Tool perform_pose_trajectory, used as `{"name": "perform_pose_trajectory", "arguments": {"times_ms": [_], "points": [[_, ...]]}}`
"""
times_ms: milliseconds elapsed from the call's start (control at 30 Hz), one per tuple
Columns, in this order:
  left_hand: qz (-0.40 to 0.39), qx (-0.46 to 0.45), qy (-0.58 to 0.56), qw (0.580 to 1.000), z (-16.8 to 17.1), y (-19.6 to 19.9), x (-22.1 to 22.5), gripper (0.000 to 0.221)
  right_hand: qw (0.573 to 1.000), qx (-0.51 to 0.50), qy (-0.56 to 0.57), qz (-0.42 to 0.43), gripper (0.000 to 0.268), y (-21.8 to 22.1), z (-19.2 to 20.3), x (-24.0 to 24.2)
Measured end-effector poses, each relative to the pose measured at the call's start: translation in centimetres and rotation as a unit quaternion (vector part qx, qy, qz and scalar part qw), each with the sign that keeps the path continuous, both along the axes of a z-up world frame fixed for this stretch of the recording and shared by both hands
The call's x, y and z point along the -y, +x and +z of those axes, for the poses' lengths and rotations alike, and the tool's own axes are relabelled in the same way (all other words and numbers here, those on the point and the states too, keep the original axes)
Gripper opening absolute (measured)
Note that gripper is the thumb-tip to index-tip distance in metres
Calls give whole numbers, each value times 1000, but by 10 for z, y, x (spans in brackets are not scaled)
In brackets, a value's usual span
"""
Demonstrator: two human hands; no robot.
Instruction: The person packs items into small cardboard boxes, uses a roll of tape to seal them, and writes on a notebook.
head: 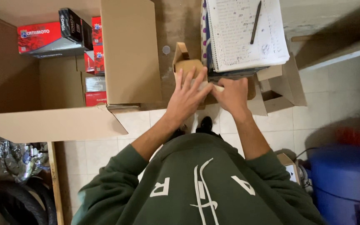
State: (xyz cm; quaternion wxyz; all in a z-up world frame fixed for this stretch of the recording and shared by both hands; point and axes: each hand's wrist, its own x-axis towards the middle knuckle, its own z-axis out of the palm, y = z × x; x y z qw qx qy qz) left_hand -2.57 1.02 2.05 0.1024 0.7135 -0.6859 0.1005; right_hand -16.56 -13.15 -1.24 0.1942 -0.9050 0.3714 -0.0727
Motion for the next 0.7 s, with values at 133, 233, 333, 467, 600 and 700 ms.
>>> {"name": "perform_pose_trajectory", "arguments": {"times_ms": [133, 233, 333, 467, 600, 700], "points": [[6, 38, -34, 999, -13, 2, 11, 40, 999, -9, -46, -4, 49, 0, -22, 6], [8, 74, -85, 994, -19, 3, 17, 32, 999, -25, -27, -27, 56, -1, -23, 6], [9, 98, -133, 986, -17, 0, 22, 21, 999, 27, 15, -44, 58, -4, -22, 8], [13, 105, -176, 979, -28, -3, 24, 13, 992, 81, 72, -61, 53, -8, -37, 14], [7, 103, -223, 969, -38, -2, 27, 5, 988, 87, 107, -63, 36, -8, -23, 11], [-17, 94, -158, 983, -42, 7, 20, 19, 992, 43, 106, -56, 28, 1, -26, 13]]}}
